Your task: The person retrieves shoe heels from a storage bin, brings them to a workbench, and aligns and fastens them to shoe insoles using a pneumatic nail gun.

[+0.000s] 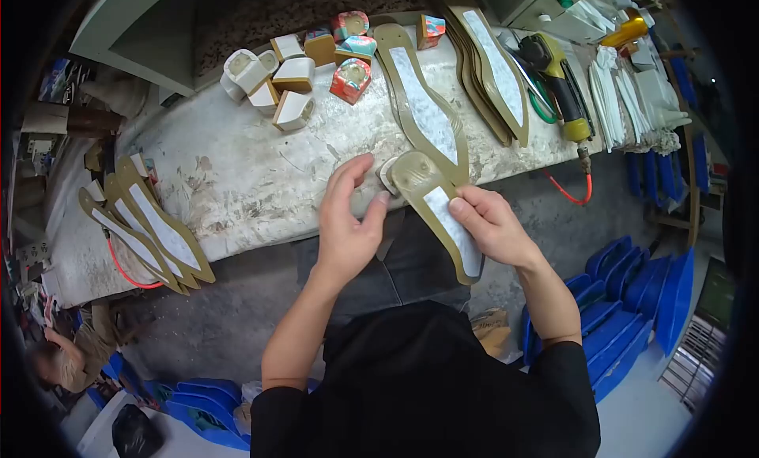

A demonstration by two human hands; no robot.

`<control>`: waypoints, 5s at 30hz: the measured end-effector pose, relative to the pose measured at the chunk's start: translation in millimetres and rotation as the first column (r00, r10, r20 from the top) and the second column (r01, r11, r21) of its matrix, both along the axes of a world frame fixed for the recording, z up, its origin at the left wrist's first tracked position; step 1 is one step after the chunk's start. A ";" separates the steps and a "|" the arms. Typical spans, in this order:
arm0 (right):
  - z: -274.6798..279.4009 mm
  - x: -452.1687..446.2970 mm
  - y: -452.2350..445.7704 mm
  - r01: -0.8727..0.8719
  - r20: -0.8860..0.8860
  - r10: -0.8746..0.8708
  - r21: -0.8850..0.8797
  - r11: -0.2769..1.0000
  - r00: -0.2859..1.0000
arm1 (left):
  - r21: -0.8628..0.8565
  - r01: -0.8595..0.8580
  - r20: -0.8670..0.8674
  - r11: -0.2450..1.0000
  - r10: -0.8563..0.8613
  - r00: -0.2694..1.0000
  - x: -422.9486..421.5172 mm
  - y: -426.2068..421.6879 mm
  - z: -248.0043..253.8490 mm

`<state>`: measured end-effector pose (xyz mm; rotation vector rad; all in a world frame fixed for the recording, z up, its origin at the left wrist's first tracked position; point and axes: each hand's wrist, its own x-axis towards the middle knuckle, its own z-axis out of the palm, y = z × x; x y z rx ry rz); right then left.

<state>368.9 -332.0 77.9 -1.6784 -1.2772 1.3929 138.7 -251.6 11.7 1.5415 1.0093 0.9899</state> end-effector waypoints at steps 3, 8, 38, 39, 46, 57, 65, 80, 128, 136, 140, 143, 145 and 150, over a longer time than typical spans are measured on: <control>-5.9 -7.5 12.1 -0.043 0.037 0.044 -0.028 0.999 0.998 | -0.039 0.012 0.041 0.999 -0.010 0.999 -3.7 2.8 -5.9; -8.4 -9.3 20.0 -0.093 0.135 0.097 -0.035 0.995 0.986 | -0.086 0.007 0.108 0.996 0.003 0.994 0.5 4.3 -6.6; 13.4 19.5 61.2 -0.004 0.356 -0.194 0.487 0.874 0.914 | -0.064 -0.118 -0.090 0.991 0.112 0.990 20.1 15.1 13.1; 26.8 42.5 65.3 0.235 0.274 -0.398 0.479 0.846 0.875 | -0.073 -0.123 -0.091 0.990 0.117 0.989 19.2 13.6 12.1; 47.1 226.7 97.8 0.293 0.799 -0.348 0.225 0.929 0.489 | -0.104 -0.113 -0.067 0.988 0.106 0.992 19.4 18.3 13.8; 57.8 251.7 123.2 0.368 0.525 -0.268 -0.093 0.925 0.808 | -0.091 -0.096 -0.064 0.991 0.090 0.994 17.8 21.4 12.4; 131.9 85.4 26.3 0.283 0.397 -0.297 0.095 0.954 0.868 | -0.050 -0.113 -0.067 0.992 0.109 0.992 21.7 27.1 1.3; 53.5 -3.7 8.2 -0.176 0.300 0.160 0.028 0.984 0.940 | -0.056 -0.137 -0.086 0.989 0.132 0.987 23.0 28.0 3.0; -97.4 -5.7 206.7 -0.144 0.715 -0.557 0.660 0.737 0.424 | -0.338 -0.259 0.248 0.905 0.351 0.903 -129.0 41.4 34.5; -87.8 -2.1 196.3 -0.074 0.663 -0.561 0.676 0.734 0.495 | -0.058 -0.694 0.269 0.717 0.681 0.681 -315.7 162.5 28.3; -91.3 -2.5 195.3 -0.063 0.667 -0.552 0.664 0.745 0.501 | 0.183 -0.788 -0.174 0.588 0.808 0.562 -333.2 155.3 13.7; -92.0 -8.5 190.8 -0.047 0.662 -0.543 0.656 0.754 0.517 | 0.273 -0.815 -0.108 0.512 0.858 0.502 -319.2 144.9 18.8; -84.4 -6.0 192.0 -0.037 0.658 -0.547 0.656 0.754 0.518 | 0.345 -0.835 -0.014 0.428 0.892 0.451 -302.8 144.6 21.7; -77.5 -5.2 181.0 0.038 0.595 -0.576 0.676 0.736 0.561 | 0.829 -0.528 0.009 0.182 0.941 0.338 -238.8 118.6 42.4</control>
